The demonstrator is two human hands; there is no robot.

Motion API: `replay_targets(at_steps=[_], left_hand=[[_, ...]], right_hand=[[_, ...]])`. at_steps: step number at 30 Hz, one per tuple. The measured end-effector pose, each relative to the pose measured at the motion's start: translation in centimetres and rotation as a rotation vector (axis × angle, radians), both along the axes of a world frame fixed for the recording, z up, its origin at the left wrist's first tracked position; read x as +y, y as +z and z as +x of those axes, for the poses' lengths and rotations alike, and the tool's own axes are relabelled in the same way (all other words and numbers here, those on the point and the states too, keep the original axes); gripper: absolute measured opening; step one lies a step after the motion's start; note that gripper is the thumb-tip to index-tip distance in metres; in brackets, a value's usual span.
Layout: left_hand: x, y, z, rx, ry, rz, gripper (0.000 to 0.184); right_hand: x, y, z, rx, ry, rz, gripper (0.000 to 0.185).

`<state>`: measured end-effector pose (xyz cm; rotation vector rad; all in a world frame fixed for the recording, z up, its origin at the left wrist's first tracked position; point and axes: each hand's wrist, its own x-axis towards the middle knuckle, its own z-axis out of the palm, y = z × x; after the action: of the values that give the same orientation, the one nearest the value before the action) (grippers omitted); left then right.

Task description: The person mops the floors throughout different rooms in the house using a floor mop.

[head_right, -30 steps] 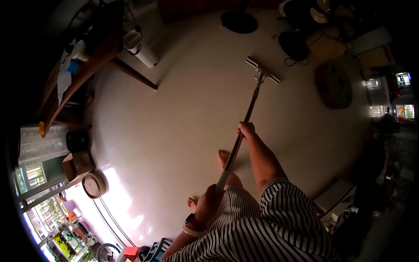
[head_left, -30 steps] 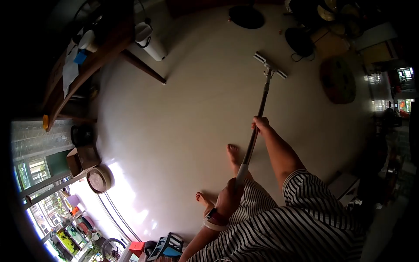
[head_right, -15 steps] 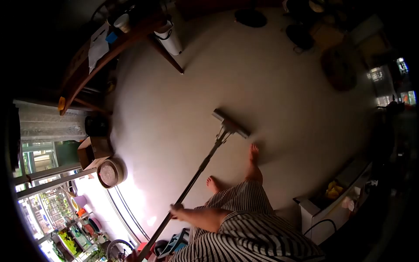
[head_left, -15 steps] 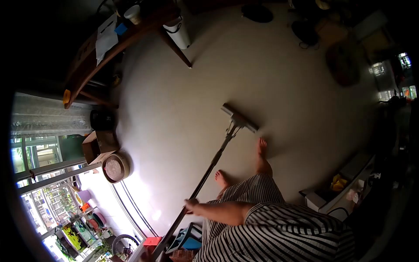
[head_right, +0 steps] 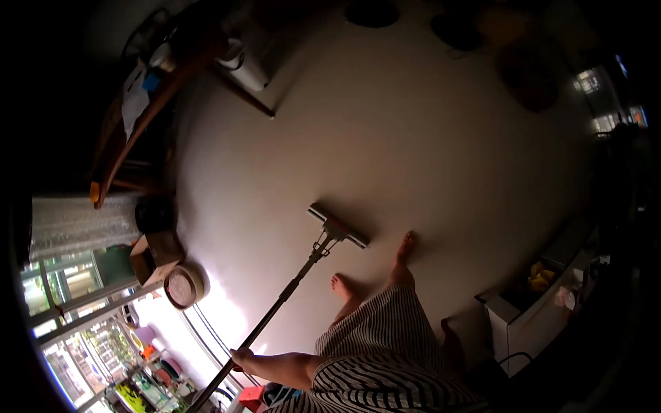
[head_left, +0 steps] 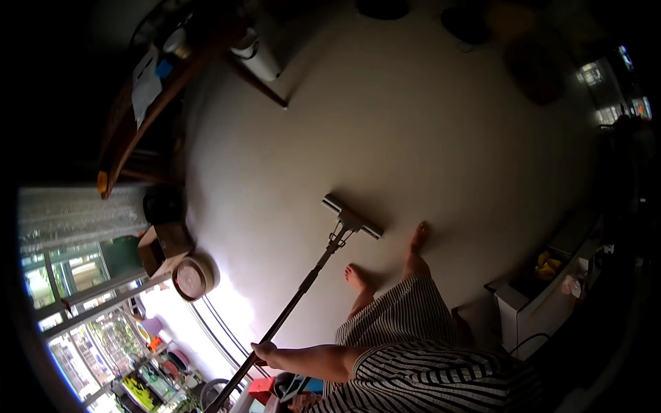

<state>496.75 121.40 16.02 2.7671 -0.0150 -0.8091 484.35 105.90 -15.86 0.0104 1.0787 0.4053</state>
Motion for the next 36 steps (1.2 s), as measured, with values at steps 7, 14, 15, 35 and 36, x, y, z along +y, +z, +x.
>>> replay_targets(at_steps=[7, 14, 15, 35, 36], left_hand=[[-10.8, -14.9, 0.5, -0.155, -0.855, 0.015, 0.039], [-39.7, -22.6, -18.9, 0.279, -0.741, -0.039, 0.02], [-43.0, -23.8, -22.8, 0.384, -0.615, -0.031, 0.02], [-96.0, -29.2, -66.1, 1.023, -0.652, -0.142, 0.024], [-99.2, -29.8, -66.4, 1.018, -0.641, -0.139, 0.025]], right_hand=[[-18.2, -7.7, -11.2, 0.02, -0.257, -0.254, 0.031], [-42.1, -14.6, -31.9, 0.257, -0.183, -0.672, 0.034], [-44.7, -18.1, -35.3, 0.307, -0.088, -0.964, 0.036], [-98.3, -21.2, -76.8, 0.665, 0.017, -1.204, 0.032], [-101.2, -21.8, -77.1, 0.661, 0.014, -1.195, 0.032]])
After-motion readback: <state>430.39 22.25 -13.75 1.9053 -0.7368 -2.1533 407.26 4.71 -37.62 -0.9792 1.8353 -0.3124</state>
